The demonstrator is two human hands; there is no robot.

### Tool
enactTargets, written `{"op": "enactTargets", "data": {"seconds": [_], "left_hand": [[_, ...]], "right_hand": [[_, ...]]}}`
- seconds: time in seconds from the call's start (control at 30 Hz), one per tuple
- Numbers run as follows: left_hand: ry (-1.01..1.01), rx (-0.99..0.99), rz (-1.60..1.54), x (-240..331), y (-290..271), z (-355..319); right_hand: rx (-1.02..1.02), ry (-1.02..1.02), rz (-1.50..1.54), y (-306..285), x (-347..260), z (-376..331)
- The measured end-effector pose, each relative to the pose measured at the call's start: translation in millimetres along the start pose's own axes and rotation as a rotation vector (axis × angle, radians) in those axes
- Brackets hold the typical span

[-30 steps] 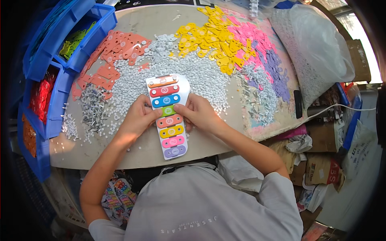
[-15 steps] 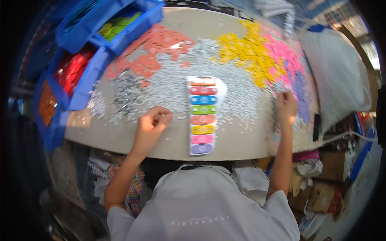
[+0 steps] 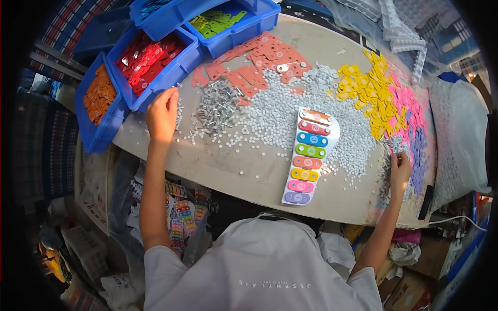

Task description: The recorder assembles a toy xylophone by placing colorful plastic plates and metal bars onto a white plastic base.

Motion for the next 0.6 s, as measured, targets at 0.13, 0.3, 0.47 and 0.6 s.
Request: {"op": "enactTargets", "data": {"seconds": [0.13, 0.3, 0.47, 0.6], "left_hand": [[0.241, 0.059, 0.229, 6.0, 11.8, 15.5], [0.487, -0.068, 0.600, -6.0, 38.1, 25.5], [0.386, -0.142, 0.580, 14.1, 33.1, 13.4], [0.147, -0.446, 0.016, 82.9, 23.8, -26.5]], "right_hand": [[0.025, -0.025, 0.066, -4.0, -5.6, -6.2], [0.063, -0.049, 0.259, -17.7, -58.4, -26.5], [-0.283, 0.128, 0.719, 7.2, -124.1, -67.4], [-0.634, 0.237, 0.923, 27.7, -174.6, -99.3]]}}
Point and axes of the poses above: each hand's wrist, its own z-axis towards the middle knuckle, its own y-axis out of the palm, x = y × z, the point moved 6 cm from there along z, towards the middle knuckle, and after that the axes turned 6 degrees about x, right-handed, at the moved point
